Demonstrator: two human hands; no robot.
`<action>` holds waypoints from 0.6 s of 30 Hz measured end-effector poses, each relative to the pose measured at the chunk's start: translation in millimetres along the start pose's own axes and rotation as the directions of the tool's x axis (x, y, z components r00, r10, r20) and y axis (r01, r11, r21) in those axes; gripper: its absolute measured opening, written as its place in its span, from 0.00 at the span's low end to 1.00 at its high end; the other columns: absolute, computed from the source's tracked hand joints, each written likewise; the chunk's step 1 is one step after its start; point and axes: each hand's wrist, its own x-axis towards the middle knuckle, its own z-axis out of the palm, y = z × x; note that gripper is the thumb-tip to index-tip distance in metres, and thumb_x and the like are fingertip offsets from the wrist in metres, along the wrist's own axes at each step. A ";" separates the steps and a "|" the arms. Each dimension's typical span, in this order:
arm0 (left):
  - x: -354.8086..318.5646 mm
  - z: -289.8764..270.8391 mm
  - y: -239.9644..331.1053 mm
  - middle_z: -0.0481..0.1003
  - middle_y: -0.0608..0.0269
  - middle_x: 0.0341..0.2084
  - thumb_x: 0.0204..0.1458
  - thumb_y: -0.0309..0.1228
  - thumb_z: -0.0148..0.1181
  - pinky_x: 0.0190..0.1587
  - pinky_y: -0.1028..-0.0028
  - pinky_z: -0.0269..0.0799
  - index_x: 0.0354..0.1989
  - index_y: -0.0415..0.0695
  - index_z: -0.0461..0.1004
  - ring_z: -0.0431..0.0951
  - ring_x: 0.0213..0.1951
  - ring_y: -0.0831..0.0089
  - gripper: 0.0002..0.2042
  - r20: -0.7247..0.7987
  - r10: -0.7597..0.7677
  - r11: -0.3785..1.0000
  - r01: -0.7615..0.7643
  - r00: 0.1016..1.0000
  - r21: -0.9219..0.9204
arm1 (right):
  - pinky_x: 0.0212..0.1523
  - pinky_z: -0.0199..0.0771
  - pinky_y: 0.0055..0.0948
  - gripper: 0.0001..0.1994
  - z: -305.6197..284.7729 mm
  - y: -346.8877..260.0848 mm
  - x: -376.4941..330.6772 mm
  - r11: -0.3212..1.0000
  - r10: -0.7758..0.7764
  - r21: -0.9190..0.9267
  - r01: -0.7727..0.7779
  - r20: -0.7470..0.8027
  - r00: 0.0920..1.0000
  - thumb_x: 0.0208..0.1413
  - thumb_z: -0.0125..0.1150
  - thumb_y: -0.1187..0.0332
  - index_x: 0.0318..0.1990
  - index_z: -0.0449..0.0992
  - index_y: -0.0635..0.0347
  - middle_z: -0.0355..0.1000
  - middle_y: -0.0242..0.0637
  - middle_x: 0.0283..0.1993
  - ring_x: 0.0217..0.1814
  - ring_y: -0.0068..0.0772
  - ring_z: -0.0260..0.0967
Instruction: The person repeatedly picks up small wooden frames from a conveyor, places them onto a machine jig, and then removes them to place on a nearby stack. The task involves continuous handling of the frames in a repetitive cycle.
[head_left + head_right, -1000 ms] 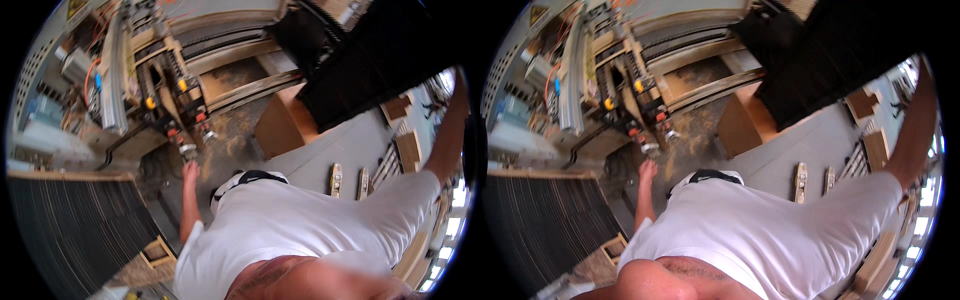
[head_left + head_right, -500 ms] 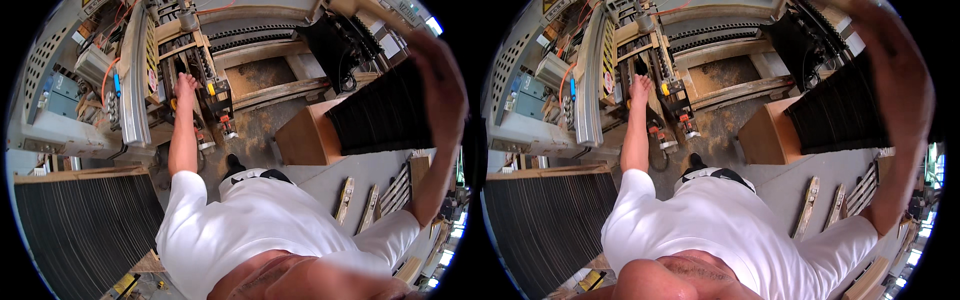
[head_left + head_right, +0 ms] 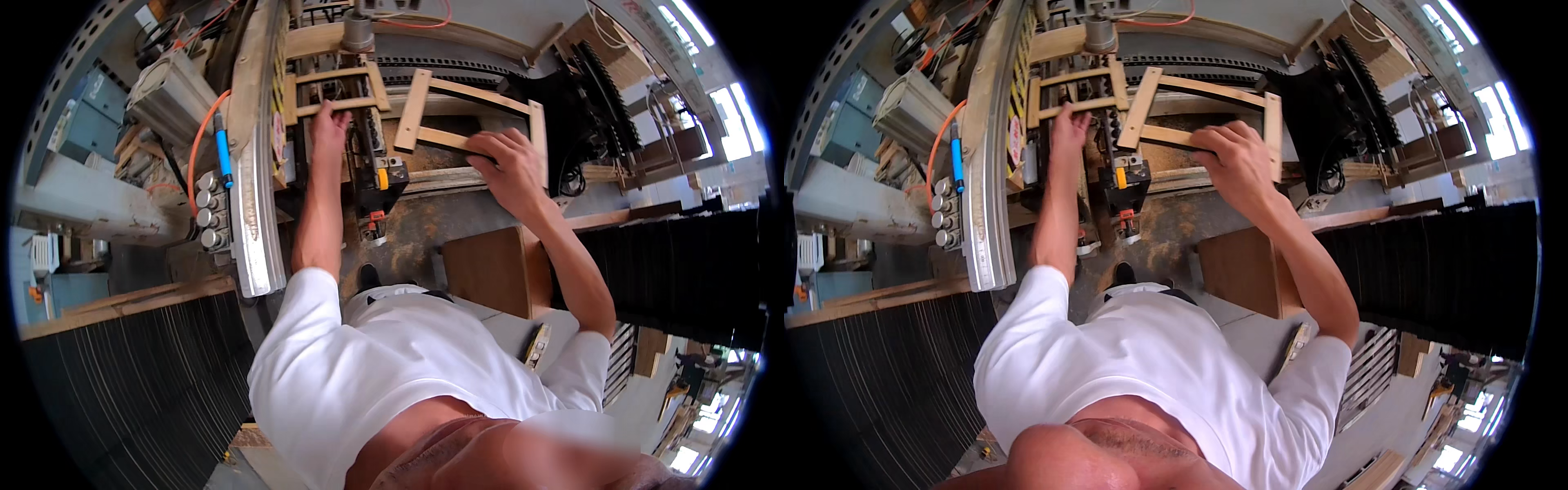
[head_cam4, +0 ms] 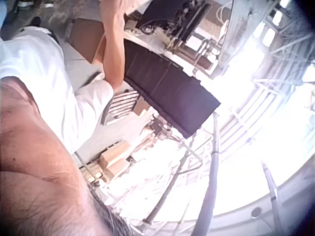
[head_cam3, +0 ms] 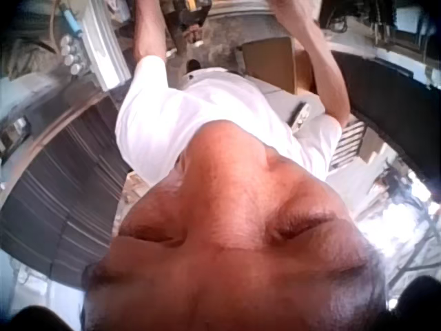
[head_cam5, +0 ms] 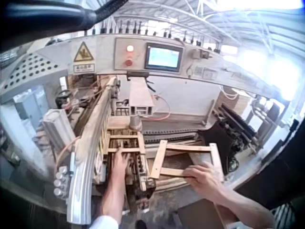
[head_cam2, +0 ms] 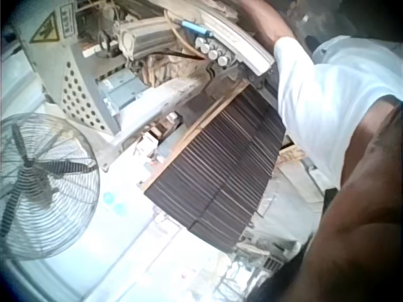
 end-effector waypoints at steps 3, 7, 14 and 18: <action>-66.7 -49.4 -26.9 0.71 0.60 0.45 0.59 0.33 0.56 0.48 0.63 0.75 0.50 0.42 0.69 0.73 0.48 0.65 0.13 0.145 -0.082 0.994 0.092 0.986 -0.062 | 0.46 0.70 0.34 0.10 68.6 14.5 32.7 0.995 -0.081 0.054 0.079 0.031 0.996 0.45 0.66 0.69 0.37 0.79 0.56 0.77 0.32 0.40 0.41 0.38 0.70; -180.7 -101.8 -37.6 0.72 0.61 0.48 0.59 0.31 0.55 0.52 0.63 0.74 0.52 0.44 0.68 0.74 0.50 0.65 0.13 0.170 -0.165 0.986 0.160 0.971 0.042 | 0.46 0.69 0.35 0.10 168.6 21.8 73.4 0.977 -0.160 0.148 0.153 0.031 0.987 0.46 0.64 0.66 0.38 0.79 0.55 0.77 0.32 0.38 0.40 0.39 0.70; -305.8 -157.1 -19.7 0.72 0.59 0.49 0.60 0.28 0.52 0.53 0.61 0.74 0.53 0.43 0.65 0.74 0.51 0.64 0.13 0.098 -0.109 0.992 0.101 0.989 0.077 | 0.48 0.66 0.35 0.13 294.6 14.3 131.7 0.931 -0.302 0.210 0.300 -0.019 0.953 0.45 0.65 0.66 0.42 0.80 0.50 0.77 0.32 0.38 0.42 0.39 0.69; -346.2 -177.4 -34.0 0.73 0.61 0.48 0.59 0.29 0.54 0.54 0.63 0.73 0.51 0.44 0.68 0.74 0.51 0.64 0.12 -0.050 -0.052 0.990 0.058 0.997 0.126 | 0.49 0.66 0.39 0.14 311.9 23.7 146.0 0.933 -0.280 0.244 0.264 0.034 0.959 0.46 0.64 0.68 0.43 0.79 0.51 0.78 0.33 0.40 0.47 0.40 0.70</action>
